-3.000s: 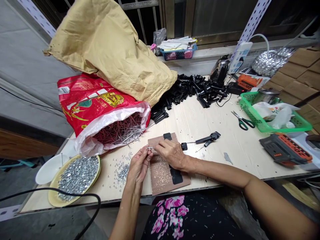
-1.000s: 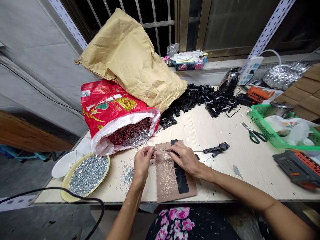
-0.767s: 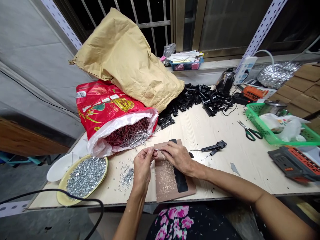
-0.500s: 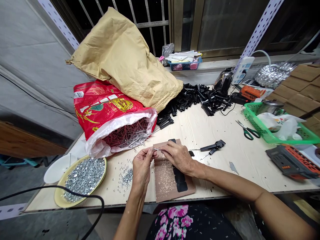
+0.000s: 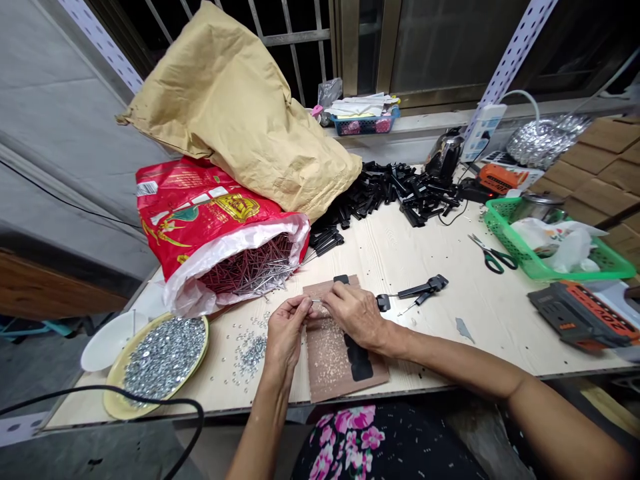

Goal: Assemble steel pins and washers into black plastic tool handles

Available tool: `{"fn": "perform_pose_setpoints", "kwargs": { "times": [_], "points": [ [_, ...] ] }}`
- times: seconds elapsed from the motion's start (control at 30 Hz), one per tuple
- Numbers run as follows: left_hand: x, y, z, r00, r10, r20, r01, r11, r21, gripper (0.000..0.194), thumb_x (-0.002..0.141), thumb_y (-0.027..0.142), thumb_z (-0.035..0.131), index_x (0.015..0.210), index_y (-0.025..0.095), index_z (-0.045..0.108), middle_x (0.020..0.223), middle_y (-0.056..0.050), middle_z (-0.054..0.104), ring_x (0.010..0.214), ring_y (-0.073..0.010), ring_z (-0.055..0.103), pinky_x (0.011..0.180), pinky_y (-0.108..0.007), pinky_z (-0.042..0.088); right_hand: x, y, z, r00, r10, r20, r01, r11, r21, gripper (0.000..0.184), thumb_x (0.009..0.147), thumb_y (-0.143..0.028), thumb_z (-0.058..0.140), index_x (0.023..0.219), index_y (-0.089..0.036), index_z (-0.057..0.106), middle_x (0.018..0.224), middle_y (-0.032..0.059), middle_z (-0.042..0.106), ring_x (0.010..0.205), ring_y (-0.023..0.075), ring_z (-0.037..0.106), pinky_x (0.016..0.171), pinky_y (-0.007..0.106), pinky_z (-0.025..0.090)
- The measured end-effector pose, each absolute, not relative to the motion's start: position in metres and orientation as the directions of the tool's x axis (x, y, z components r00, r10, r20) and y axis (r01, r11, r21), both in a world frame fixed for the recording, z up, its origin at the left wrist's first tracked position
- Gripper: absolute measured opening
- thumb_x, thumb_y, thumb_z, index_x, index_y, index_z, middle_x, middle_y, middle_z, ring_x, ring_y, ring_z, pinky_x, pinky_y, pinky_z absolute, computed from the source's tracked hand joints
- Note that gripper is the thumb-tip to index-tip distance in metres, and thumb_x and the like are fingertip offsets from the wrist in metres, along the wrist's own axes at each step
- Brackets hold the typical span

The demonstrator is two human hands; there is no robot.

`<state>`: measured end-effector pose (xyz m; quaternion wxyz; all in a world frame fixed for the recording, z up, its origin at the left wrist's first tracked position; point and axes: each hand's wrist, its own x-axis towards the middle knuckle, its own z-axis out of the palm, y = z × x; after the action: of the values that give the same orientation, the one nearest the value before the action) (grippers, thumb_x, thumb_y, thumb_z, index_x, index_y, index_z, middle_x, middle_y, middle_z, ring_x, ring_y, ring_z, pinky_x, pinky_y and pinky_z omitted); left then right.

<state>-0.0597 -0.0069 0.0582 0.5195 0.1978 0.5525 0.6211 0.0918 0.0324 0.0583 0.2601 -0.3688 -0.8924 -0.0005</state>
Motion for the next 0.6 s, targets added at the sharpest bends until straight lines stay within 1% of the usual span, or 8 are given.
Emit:
{"fn": "perform_pose_setpoints", "kwargs": {
  "times": [0.1, 0.2, 0.3, 0.47, 0.6],
  "points": [
    [-0.06, -0.006, 0.058, -0.354, 0.858, -0.372, -0.478, 0.176, 0.861, 0.044, 0.045, 0.027, 0.087, 0.08, 0.009, 0.065, 0.062, 0.0, 0.063, 0.052, -0.0076, 0.058, 0.056, -0.019, 0.048, 0.093, 0.034, 0.053, -0.598, 0.644, 0.478, 0.661, 0.733, -0.161, 0.015, 0.095, -0.023, 0.045, 0.09, -0.021, 0.059, 0.084, 0.0023, 0.059, 0.074, 0.0129, 0.053, 0.061, 0.026, 0.032],
    [-0.062, -0.005, 0.058, -0.342, 0.853, -0.394, -0.492, 0.195, 0.849, 0.044, 0.044, 0.025, 0.088, 0.078, 0.008, 0.065, 0.063, -0.001, 0.063, 0.052, -0.0074, 0.057, 0.055, -0.018, 0.049, 0.093, 0.035, 0.05, -0.613, 0.639, 0.464, 0.652, 0.741, -0.159, 0.016, 0.095, -0.023, 0.044, 0.089, -0.02, 0.058, 0.083, 0.0036, 0.059, 0.076, 0.0141, 0.053, 0.063, 0.027, 0.033],
    [-0.064, -0.005, 0.055, -0.325, 0.855, -0.403, -0.494, 0.21, 0.844, 0.041, 0.047, 0.025, 0.087, 0.078, 0.008, 0.065, 0.061, 0.0, 0.063, 0.052, -0.0074, 0.057, 0.056, -0.019, 0.051, 0.092, 0.034, 0.048, -0.623, 0.643, 0.446, 0.642, 0.746, -0.177, 0.018, 0.096, -0.021, 0.042, 0.088, -0.019, 0.058, 0.083, 0.0039, 0.06, 0.077, 0.0152, 0.053, 0.064, 0.027, 0.034],
    [-0.061, -0.005, 0.051, -0.325, 0.855, -0.405, -0.526, 0.192, 0.828, 0.041, 0.046, 0.024, 0.087, 0.077, 0.009, 0.065, 0.061, 0.0, 0.063, 0.052, -0.0074, 0.057, 0.057, -0.019, 0.051, 0.091, 0.032, 0.044, -0.617, 0.655, 0.437, 0.639, 0.74, -0.208, 0.021, 0.096, -0.023, 0.041, 0.085, -0.017, 0.057, 0.08, 0.004, 0.06, 0.075, 0.0147, 0.054, 0.062, 0.026, 0.033],
    [-0.059, -0.006, 0.049, -0.343, 0.858, -0.383, -0.514, 0.17, 0.841, 0.04, 0.048, 0.025, 0.086, 0.077, 0.008, 0.065, 0.06, -0.001, 0.063, 0.052, -0.0075, 0.058, 0.058, -0.02, 0.051, 0.09, 0.032, 0.045, -0.61, 0.684, 0.399, 0.65, 0.721, -0.242, 0.022, 0.096, -0.024, 0.04, 0.085, -0.017, 0.057, 0.08, 0.0042, 0.06, 0.073, 0.014, 0.054, 0.057, 0.025, 0.031]
  ]
}}
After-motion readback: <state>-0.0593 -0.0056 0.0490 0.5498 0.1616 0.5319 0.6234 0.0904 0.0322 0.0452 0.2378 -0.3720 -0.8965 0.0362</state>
